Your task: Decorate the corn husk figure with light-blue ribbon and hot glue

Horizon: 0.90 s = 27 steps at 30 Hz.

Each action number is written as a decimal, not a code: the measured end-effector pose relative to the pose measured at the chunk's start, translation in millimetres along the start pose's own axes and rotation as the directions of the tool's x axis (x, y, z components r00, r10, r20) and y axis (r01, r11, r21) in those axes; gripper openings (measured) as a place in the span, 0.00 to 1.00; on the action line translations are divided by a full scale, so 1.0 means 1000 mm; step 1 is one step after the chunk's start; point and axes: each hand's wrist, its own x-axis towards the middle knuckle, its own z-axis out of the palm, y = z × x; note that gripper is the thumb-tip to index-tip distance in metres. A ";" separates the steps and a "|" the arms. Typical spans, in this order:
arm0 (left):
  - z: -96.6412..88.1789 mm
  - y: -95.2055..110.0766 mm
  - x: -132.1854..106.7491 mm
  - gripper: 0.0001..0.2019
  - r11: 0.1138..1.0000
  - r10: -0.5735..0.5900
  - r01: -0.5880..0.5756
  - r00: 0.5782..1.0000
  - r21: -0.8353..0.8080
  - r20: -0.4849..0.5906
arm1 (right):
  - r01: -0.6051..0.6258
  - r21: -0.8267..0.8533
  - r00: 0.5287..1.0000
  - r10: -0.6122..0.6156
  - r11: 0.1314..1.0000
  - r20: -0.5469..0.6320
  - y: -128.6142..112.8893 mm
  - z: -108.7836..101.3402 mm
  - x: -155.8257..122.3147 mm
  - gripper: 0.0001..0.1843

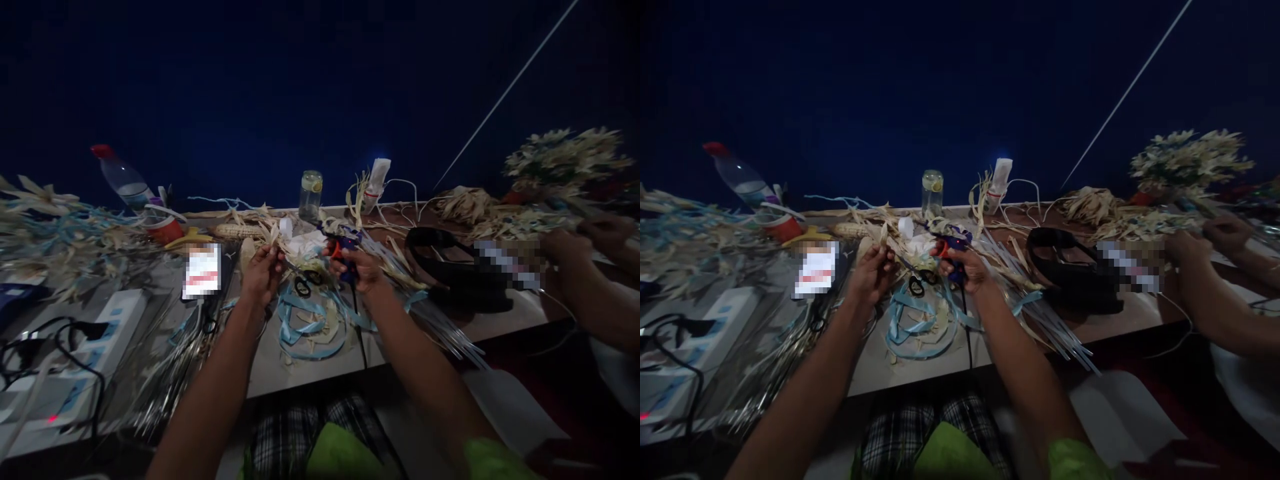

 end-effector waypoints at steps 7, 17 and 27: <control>-0.002 -0.001 0.001 0.15 0.999 0.016 -0.015 1.000 0.031 -0.018 | 0.026 -0.292 1.000 -0.026 0.956 0.006 0.014 0.010 0.003 0.12; 0.002 -0.005 0.000 0.14 0.997 -0.019 0.020 1.000 0.075 -0.014 | 0.001 -0.613 0.997 -0.052 0.790 -0.065 0.019 0.010 0.001 0.15; 0.001 -0.008 0.001 0.12 0.996 0.003 -0.004 1.000 0.092 0.017 | 0.042 -0.698 0.990 -0.122 0.715 -0.065 0.027 0.007 0.005 0.20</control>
